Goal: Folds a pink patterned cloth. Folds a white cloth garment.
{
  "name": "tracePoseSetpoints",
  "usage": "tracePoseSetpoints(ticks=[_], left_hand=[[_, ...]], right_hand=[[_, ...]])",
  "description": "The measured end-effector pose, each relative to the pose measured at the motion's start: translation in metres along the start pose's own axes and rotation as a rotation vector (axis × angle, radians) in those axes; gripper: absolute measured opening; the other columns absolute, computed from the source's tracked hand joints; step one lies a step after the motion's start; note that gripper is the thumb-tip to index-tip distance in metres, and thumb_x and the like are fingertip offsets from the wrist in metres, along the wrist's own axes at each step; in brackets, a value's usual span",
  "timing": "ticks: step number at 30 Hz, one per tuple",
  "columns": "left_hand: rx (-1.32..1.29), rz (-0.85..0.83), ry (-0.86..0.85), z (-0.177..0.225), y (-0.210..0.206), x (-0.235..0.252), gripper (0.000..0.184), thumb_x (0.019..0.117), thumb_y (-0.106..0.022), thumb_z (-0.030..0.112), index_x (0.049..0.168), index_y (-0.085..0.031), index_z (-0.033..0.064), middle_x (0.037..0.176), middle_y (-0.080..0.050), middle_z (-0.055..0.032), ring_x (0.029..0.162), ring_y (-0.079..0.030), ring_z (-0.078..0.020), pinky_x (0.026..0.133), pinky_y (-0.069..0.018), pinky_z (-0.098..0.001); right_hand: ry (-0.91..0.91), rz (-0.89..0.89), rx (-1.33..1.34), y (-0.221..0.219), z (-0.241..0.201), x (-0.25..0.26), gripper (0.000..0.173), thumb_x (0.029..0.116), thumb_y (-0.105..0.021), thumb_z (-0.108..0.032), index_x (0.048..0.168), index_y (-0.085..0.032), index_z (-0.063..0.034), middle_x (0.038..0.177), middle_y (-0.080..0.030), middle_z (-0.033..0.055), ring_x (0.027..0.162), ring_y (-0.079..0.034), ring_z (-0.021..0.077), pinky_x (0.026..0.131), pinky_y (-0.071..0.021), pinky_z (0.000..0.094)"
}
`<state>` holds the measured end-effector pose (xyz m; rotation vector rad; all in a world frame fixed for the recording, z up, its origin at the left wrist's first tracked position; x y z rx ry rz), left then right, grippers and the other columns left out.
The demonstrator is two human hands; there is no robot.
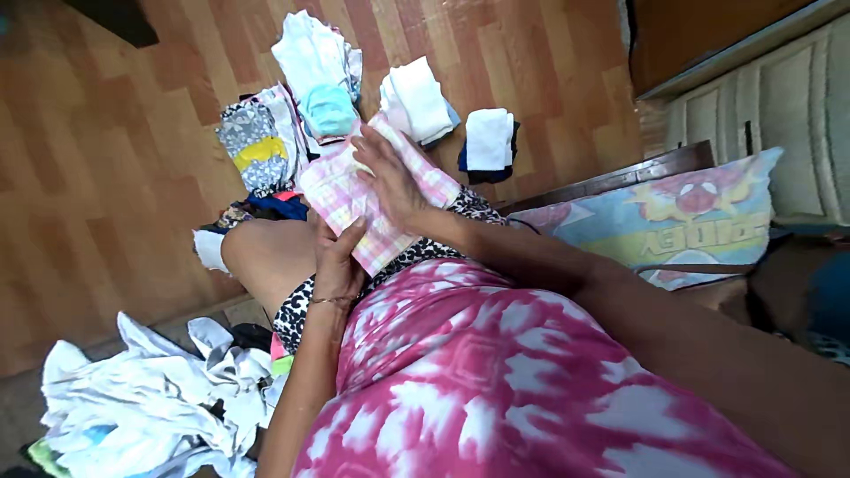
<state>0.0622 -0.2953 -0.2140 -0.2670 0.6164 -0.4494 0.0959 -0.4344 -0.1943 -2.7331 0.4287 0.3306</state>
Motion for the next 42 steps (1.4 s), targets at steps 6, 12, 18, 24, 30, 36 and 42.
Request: tracePoseSetpoints(ticks=[6,12,18,24,30,36,42], left_hand=[[0.249,-0.028,-0.104,0.026,-0.065,0.035,0.07,0.1014,-0.058,0.02,0.158,-0.018,0.0096,0.118,-0.064,-0.0087,0.093,-0.071,-0.0156,0.08,-0.0627,-0.036],[1.207,-0.044,-0.57,0.01,-0.098,0.068,0.048,0.0974,-0.062,0.033,0.137,-0.064,0.007,0.128,-0.062,-0.0233,0.123,-0.054,-0.0434,0.103,-0.0408,-0.0617],[1.227,-0.017,-0.669,-0.001,-0.072,0.117,0.074,0.0938,-0.051,0.053,0.155,-0.044,0.011,0.164,-0.031,-0.0201,0.154,-0.016,-0.047,0.118,-0.014,-0.0716],[0.977,0.021,-0.296,-0.007,-0.006,0.176,0.061,0.1112,-0.011,0.04,0.16,-0.034,0.012,0.164,-0.037,-0.0102,0.151,-0.035,-0.0198,0.125,-0.0269,-0.0433],[1.376,-0.137,-0.062,0.016,0.063,0.123,0.042,0.1069,-0.053,0.028,0.141,-0.058,0.0047,0.134,-0.063,-0.0229,0.121,-0.063,-0.0433,0.103,-0.0463,-0.0655],[1.539,0.232,-0.436,0.082,0.124,0.026,0.034,0.1068,-0.048,0.021,0.125,-0.069,0.0024,0.132,-0.066,-0.0167,0.129,-0.058,-0.0362,0.116,-0.0334,-0.06],[1.398,0.393,-0.501,0.091,0.126,0.038,0.035,0.1013,-0.053,0.033,0.109,-0.076,0.008,0.11,-0.075,-0.01,0.111,-0.068,-0.0268,0.111,-0.0404,-0.0524]], right_hand=[[-0.019,-0.034,0.268,0.041,0.017,-0.019,0.061,0.1107,-0.02,-0.04,0.155,-0.031,0.001,0.15,-0.051,0.0174,0.13,-0.057,0.0206,0.106,-0.0487,0.0377],[-0.193,0.171,-0.278,0.132,0.005,-0.007,0.043,0.1107,-0.042,-0.032,0.136,-0.057,-0.0013,0.114,-0.072,0.0108,0.097,-0.071,0.0163,0.086,-0.0585,0.0362],[-0.023,0.128,-1.066,0.094,0.003,-0.002,0.053,0.1063,-0.052,-0.04,0.126,-0.062,0.0081,0.124,-0.062,0.0279,0.121,-0.059,0.0432,0.104,-0.0474,0.0553],[-0.101,-0.005,-1.009,0.099,0.005,0.008,0.035,0.1031,-0.061,-0.028,0.118,-0.065,0.0037,0.115,-0.065,0.0233,0.111,-0.065,0.0372,0.098,-0.0509,0.0548],[-0.166,-0.154,-0.814,0.078,-0.032,0.052,0.032,0.1068,-0.055,-0.026,0.123,-0.057,0.0009,0.102,-0.068,0.0172,0.088,-0.07,0.024,0.083,-0.0581,0.0456],[-0.233,-0.211,-0.877,0.049,0.035,0.156,0.036,0.1047,-0.059,-0.021,0.129,-0.057,0.005,0.118,-0.065,0.0246,0.106,-0.067,0.0324,0.097,-0.0534,0.0506],[-0.191,-0.035,-0.659,0.031,0.091,0.263,0.038,0.1053,-0.057,-0.023,0.135,-0.055,0.0012,0.123,-0.066,0.0225,0.112,-0.067,0.0309,0.099,-0.0539,0.05]])
Point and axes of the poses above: each hand's wrist, its own x-axis towards the middle knuckle, its own y-axis out of the back of the hand, z = x × y, the point moved 10 cm from there along x, towards the middle knuckle
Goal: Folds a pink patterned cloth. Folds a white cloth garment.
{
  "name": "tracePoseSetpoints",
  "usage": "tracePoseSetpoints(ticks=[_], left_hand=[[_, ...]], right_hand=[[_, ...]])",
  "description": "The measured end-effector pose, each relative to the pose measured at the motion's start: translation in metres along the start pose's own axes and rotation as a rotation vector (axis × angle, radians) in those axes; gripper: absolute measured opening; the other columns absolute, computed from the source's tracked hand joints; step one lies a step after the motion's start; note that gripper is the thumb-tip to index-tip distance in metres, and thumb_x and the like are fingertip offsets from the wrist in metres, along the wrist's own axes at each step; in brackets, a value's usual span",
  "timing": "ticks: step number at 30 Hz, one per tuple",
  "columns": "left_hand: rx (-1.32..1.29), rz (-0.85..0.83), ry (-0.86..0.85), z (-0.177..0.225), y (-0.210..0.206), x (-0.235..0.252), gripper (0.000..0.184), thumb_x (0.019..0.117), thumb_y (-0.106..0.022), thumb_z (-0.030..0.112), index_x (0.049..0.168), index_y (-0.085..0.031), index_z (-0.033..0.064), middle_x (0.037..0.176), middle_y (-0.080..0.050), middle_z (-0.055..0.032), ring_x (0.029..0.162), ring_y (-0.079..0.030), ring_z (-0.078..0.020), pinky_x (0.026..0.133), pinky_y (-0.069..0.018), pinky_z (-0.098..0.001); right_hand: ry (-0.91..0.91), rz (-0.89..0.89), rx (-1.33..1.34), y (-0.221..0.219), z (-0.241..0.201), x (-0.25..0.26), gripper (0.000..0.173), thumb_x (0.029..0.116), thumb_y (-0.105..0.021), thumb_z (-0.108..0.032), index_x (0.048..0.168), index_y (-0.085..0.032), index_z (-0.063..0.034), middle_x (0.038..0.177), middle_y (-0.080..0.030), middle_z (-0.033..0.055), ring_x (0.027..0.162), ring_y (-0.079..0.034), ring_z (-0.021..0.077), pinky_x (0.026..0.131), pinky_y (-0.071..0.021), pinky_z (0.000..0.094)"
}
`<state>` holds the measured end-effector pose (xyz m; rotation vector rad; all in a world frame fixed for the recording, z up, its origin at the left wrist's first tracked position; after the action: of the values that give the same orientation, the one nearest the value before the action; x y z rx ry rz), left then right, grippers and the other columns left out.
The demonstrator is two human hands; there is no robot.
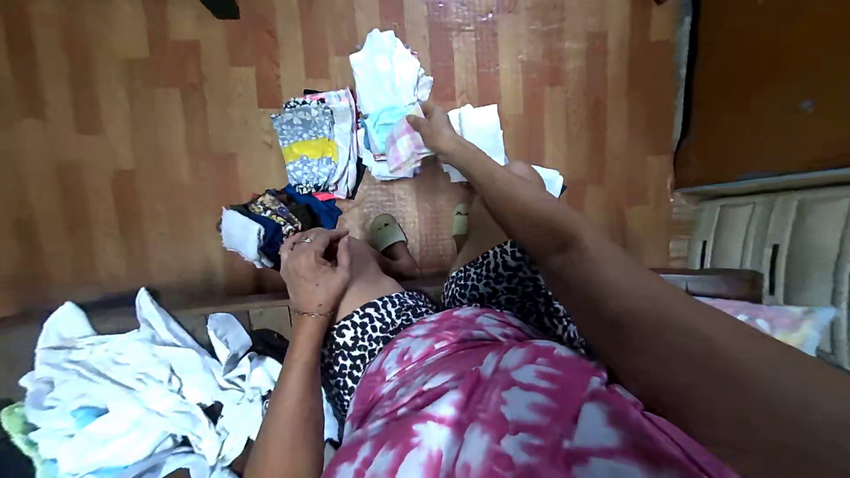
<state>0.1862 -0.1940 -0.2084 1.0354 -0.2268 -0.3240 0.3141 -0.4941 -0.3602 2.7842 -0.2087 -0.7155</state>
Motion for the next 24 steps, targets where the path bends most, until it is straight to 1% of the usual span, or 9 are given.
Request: tracePoseSetpoints(ticks=[4,7,9,11,12,15,19,21,24], left_hand=[[-0.043,0.004,0.043,-0.009,0.003,0.011,0.035,0.1008,-0.055,0.037,0.108,-0.076,0.0092,0.103,-0.075,-0.0096,0.106,-0.068,-0.0282,0.105,-0.045,-0.0515],[-0.038,0.002,0.065,-0.01,0.008,0.011,0.034,0.1014,-0.055,0.034,0.107,-0.076,0.0082,0.101,-0.075,-0.0114,0.103,-0.069,-0.0308,0.102,-0.0461,-0.0543],[-0.038,-0.019,0.076,-0.007,0.009,0.01,0.031,0.1027,-0.055,0.033,0.108,-0.075,0.0099,0.102,-0.075,-0.0102,0.105,-0.069,-0.03,0.104,-0.0463,-0.0545],[-0.032,-0.002,0.119,-0.007,0.008,0.017,0.028,0.1003,-0.057,0.03,0.106,-0.077,0.0102,0.1,-0.076,-0.0095,0.104,-0.07,-0.0301,0.103,-0.0472,-0.0538],[-0.027,0.014,0.134,-0.008,0.01,0.019,0.028,0.0983,-0.058,0.029,0.104,-0.078,0.0102,0.098,-0.077,-0.0087,0.101,-0.071,-0.0287,0.103,-0.0478,-0.0523],[-0.014,0.044,0.117,-0.011,0.008,0.014,0.026,0.0971,-0.058,0.03,0.1,-0.079,0.0157,0.096,-0.077,-0.0015,0.095,-0.072,-0.0189,0.101,-0.049,-0.0473],[0.012,0.098,0.067,-0.008,0.011,0.003,0.024,0.0981,-0.057,0.029,0.103,-0.079,0.0204,0.098,-0.077,0.0036,0.098,-0.071,-0.0142,0.1,-0.0511,-0.0425],[-0.039,0.188,0.024,-0.001,0.016,-0.011,0.022,0.097,-0.06,0.023,0.105,-0.079,0.0187,0.099,-0.077,0.0025,0.102,-0.07,-0.0165,0.1,-0.0511,-0.0416],[-0.266,0.335,0.022,-0.008,0.029,-0.042,0.023,0.0944,-0.062,0.011,0.112,-0.077,0.0096,0.113,-0.075,-0.0067,0.117,-0.066,-0.0218,0.108,-0.0477,-0.0414]], right_hand=[[-0.122,0.087,0.07,-0.018,0.044,0.044,0.051,0.106,-0.055,-0.033,0.142,-0.051,0.0023,0.134,-0.06,0.0268,0.122,-0.061,0.036,0.103,-0.0506,0.0541],[-0.34,0.045,-0.182,-0.018,0.08,0.019,0.075,0.1004,-0.063,-0.035,0.155,-0.03,0.005,0.148,-0.048,0.0308,0.134,-0.052,0.042,0.109,-0.0451,0.0578],[-0.353,-0.026,-0.383,-0.019,0.093,0.006,0.075,0.0947,-0.068,-0.03,0.153,-0.035,0.0049,0.145,-0.051,0.0304,0.133,-0.053,0.0433,0.108,-0.0445,0.061],[-0.273,-0.096,-0.488,-0.029,0.098,0.012,0.055,0.0958,-0.067,-0.031,0.138,-0.056,0.0036,0.131,-0.062,0.0288,0.12,-0.062,0.0441,0.1,-0.0488,0.064],[-0.23,-0.177,-0.492,-0.039,0.093,0.011,0.051,0.0986,-0.065,-0.032,0.136,-0.059,0.0021,0.128,-0.064,0.0284,0.116,-0.063,0.0443,0.098,-0.0495,0.0643],[-0.047,-0.374,-0.539,-0.062,0.056,-0.018,0.049,0.1039,-0.057,-0.035,0.143,-0.054,-0.0053,0.124,-0.067,0.024,0.106,-0.069,0.0386,0.093,-0.0559,0.0586],[0.269,-0.532,-0.834,-0.067,0.019,-0.095,0.033,0.106,-0.057,-0.02,0.134,-0.06,-0.0025,0.119,-0.066,0.0293,0.107,-0.065,0.0492,0.094,-0.0494,0.0704],[0.251,-0.638,-0.958,-0.066,0.048,-0.118,0.029,0.1041,-0.06,-0.018,0.127,-0.064,-0.0015,0.109,-0.069,0.0288,0.097,-0.068,0.0489,0.087,-0.0513,0.0711],[0.129,-0.819,-1.111,-0.07,0.075,-0.144,0.032,0.1058,-0.057,-0.021,0.13,-0.064,-0.0004,0.115,-0.068,0.0286,0.107,-0.066,0.0472,0.097,-0.0476,0.068]])
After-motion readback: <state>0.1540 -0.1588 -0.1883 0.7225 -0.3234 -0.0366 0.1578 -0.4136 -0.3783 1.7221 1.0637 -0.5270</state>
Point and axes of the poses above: each hand's wrist, its own x-axis towards the middle knuckle, its own y-axis out of the back of the hand, z = x × y, the point moved 10 cm from there along x, towards the middle knuckle
